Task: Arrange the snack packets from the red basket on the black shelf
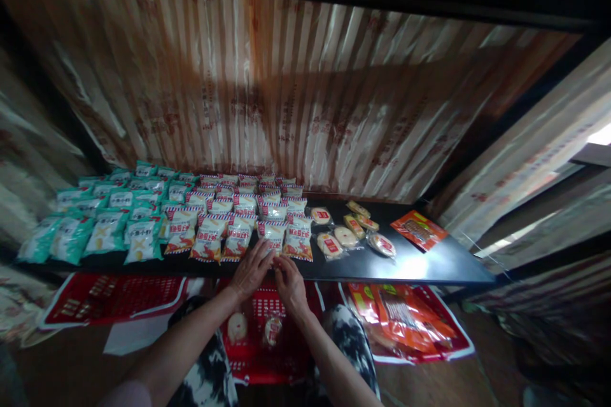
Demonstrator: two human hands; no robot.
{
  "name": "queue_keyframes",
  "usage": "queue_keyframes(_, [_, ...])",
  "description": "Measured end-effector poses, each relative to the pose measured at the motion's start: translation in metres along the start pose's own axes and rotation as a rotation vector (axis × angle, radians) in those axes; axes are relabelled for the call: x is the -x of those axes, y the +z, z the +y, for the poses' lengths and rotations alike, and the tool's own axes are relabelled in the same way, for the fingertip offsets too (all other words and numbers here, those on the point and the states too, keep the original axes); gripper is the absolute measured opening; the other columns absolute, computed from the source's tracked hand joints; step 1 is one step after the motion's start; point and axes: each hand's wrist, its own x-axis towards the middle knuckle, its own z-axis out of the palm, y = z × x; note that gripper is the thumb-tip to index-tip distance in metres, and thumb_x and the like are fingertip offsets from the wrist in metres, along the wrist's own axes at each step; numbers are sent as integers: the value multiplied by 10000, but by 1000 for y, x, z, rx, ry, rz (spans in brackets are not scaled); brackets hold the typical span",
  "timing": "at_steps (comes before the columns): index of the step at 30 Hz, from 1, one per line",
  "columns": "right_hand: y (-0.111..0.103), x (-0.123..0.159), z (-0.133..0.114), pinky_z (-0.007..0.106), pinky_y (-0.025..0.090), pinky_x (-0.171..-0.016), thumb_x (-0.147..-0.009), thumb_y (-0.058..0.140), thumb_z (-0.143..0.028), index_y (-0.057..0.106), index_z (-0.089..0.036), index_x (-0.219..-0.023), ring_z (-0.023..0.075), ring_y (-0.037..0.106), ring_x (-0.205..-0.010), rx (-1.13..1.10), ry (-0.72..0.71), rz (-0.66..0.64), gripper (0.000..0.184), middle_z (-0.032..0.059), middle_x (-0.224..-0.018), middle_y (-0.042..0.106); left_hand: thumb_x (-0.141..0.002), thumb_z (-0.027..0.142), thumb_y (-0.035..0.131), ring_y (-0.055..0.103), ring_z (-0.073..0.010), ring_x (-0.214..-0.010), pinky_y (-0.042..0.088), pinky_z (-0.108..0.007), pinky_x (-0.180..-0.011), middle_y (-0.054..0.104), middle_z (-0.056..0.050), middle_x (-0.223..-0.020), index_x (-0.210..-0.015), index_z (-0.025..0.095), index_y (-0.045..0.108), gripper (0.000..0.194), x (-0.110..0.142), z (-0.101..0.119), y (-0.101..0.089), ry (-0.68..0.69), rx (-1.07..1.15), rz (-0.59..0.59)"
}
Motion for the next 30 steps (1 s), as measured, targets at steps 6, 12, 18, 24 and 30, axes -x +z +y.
queue_keyframes(6, [5,-14,-3,385,494,-951,-786,457,-164,697,-160,-1023,234,614,-1077,-1,-3,5,338,138,-1136,653,-914,136,454,220,-228,-1425,429,-369,-1049,364,-101,-1490,-1360,177,432,449,-14,-9,1,11,18,-6])
queue_keyframes(12, [9,-13,4,384,484,-966,-771,453,-144,691,-161,-1033,227,614,-1075,-18,-4,9,354,128,-1143,655,-871,173,569,267,-272,-1406,336,-460,-1098,367,-110,-1484,-1309,249,507,449,-15,-12,1,48,9,38])
queue_keyframes(18, [5,-10,13,387,485,-961,-800,449,-168,700,-170,-1000,229,615,-1072,17,-12,27,321,126,-1126,660,-868,217,586,301,-255,-1389,354,-447,-1084,452,-90,-1421,-1276,247,524,414,-22,-17,5,72,-34,73])
queue_keyframes(24, [-11,-21,22,432,439,-1004,-865,425,-251,668,-163,-1023,241,546,-1160,121,-17,184,303,152,-1220,593,-870,210,571,289,-254,-1391,338,-432,-1096,488,-95,-1380,-1284,220,519,417,-28,-20,7,110,-18,55])
queue_keyframes(30, [-24,-54,45,520,365,-1045,-851,435,-408,467,-117,-1304,302,421,-1290,188,85,261,538,192,-1363,476,-873,191,522,245,-255,-1408,303,-444,-1123,433,-110,-1430,-1307,173,495,435,-32,-18,3,114,34,-5])
